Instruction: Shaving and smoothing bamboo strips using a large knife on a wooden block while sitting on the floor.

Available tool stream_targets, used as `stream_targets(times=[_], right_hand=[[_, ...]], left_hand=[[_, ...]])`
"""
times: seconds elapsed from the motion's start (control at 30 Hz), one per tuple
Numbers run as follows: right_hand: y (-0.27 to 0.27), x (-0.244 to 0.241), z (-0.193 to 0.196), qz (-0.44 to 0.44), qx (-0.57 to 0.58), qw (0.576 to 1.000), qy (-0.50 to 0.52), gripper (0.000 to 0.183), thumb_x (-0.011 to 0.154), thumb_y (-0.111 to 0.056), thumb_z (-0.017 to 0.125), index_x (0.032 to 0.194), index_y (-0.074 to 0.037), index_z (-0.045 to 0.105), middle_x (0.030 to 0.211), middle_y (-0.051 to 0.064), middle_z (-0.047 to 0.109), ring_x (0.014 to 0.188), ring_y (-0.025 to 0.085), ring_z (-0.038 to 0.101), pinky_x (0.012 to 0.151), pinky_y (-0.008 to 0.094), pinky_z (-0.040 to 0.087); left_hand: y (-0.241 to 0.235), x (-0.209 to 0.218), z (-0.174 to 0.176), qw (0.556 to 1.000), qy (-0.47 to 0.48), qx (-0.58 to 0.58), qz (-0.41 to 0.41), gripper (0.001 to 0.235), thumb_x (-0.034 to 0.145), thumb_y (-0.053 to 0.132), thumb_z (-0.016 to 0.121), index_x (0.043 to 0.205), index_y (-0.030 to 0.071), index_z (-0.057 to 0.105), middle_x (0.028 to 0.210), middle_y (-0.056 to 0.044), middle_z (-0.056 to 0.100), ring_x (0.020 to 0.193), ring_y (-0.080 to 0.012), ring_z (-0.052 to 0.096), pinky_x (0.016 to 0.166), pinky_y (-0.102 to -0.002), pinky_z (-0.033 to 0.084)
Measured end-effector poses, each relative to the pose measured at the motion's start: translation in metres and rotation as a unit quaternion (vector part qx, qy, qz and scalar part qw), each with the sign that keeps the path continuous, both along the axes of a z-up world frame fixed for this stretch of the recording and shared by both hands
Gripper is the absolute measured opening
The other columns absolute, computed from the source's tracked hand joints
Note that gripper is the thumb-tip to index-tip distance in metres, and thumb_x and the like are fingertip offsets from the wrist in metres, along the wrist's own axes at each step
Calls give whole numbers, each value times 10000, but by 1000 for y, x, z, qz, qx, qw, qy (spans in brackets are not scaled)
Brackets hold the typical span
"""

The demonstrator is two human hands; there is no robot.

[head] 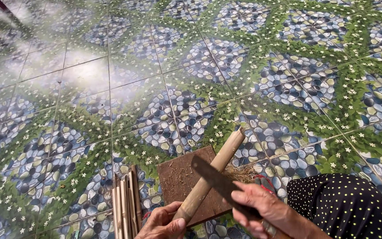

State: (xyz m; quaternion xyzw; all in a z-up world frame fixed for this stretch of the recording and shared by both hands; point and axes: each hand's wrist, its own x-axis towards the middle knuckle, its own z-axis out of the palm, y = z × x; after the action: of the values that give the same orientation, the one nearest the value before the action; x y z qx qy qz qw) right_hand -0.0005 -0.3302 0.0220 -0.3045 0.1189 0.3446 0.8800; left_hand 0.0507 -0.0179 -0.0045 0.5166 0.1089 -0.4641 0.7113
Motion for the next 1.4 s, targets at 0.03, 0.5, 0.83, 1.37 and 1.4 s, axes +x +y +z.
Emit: stream_targets(times=[0.03, 0.5, 0.83, 1.37, 1.4], right_hand=[[-12, 7, -15, 0, -1, 1000, -1, 264, 1049, -149, 591, 1182, 68, 519, 627, 178, 619, 361, 141, 512, 285, 259, 439], [37, -13, -21, 95, -72, 992, -47, 309, 1051, -267, 576, 1177, 16, 563, 675, 161, 639, 345, 84, 396, 319, 187, 267], [-31, 28, -52, -103, -54, 990, -75, 360, 1048, -149, 548, 1325, 72, 483, 652, 156, 645, 334, 143, 539, 243, 277, 493], [-75, 53, -78, -120, -52, 984, -117, 522, 1043, -204, 553, 1488, -20, 351, 703, 101, 675, 392, 118, 598, 287, 243, 528], [-87, 57, -86, -168, -111, 968, -149, 378, 1058, -221, 551, 1348, 5, 463, 741, 78, 654, 410, 95, 564, 290, 229, 508]], left_hand=[[4, 0, -2, 1000, -1, -1, 0, 677, 800, 286, 809, 1390, -25, 691, 871, -81, 576, 672, -185, 525, 653, -284, 316], [-16, -7, 7, 993, 26, -97, 58, 843, 811, 122, 824, 1589, 56, 506, 794, -58, 633, 530, -137, 537, 487, -223, 367], [-2, 1, -21, 993, -50, -100, -24, 829, 844, 173, 822, 1592, 54, 485, 835, -55, 599, 606, -106, 553, 552, -193, 402], [-4, -1, -44, 738, -424, 493, -183, 262, 938, 541, 682, 1045, 356, 531, 849, 85, 655, 720, -158, 617, 673, -348, 468], [-3, -4, -41, 727, -431, 512, -155, 251, 916, 506, 700, 984, 337, 528, 807, 95, 684, 691, -127, 652, 665, -311, 515]])
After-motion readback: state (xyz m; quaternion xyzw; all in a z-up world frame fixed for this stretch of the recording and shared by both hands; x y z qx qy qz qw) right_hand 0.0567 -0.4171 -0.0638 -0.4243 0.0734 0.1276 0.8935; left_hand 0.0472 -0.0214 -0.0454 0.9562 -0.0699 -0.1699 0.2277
